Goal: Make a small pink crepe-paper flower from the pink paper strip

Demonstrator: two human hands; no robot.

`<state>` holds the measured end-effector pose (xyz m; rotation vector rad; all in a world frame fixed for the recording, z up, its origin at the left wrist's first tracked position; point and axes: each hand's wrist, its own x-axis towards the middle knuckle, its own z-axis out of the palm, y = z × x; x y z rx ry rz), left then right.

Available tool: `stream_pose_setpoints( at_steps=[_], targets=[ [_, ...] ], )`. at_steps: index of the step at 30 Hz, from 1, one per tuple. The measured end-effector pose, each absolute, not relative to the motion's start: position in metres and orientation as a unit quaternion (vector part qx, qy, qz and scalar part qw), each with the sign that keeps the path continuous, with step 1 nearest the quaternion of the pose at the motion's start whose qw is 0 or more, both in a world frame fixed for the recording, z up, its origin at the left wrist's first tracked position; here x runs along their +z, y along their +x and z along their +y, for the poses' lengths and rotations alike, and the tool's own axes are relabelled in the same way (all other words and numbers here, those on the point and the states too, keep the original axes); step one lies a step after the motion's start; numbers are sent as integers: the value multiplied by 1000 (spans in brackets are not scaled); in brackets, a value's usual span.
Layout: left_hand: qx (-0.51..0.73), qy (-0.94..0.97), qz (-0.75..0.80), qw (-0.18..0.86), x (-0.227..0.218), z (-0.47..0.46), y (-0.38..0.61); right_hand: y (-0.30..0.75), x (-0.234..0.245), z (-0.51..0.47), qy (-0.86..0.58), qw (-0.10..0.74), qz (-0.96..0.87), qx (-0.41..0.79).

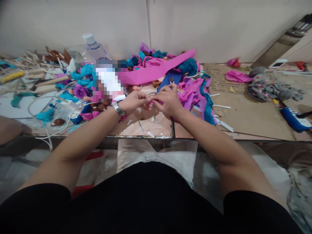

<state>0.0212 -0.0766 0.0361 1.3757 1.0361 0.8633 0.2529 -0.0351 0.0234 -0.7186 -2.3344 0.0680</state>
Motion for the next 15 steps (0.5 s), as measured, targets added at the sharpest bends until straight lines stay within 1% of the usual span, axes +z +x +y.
stream_pose_setpoints(
  at_steps=[4,8,11,15],
  targets=[
    [372,607,445,544,35,-75,21,253,21,-34,-281,347,-894,29],
    [370,645,448,497,32,-74,20,252,19,-33,-293,335,-895,29],
    [373,688,442,438,29,-73,18,252,21,-34,-306,317,-897,31],
    [367,747,448,326,25,-73,16,251,23,-36,-321,303,-896,43]
  ],
)
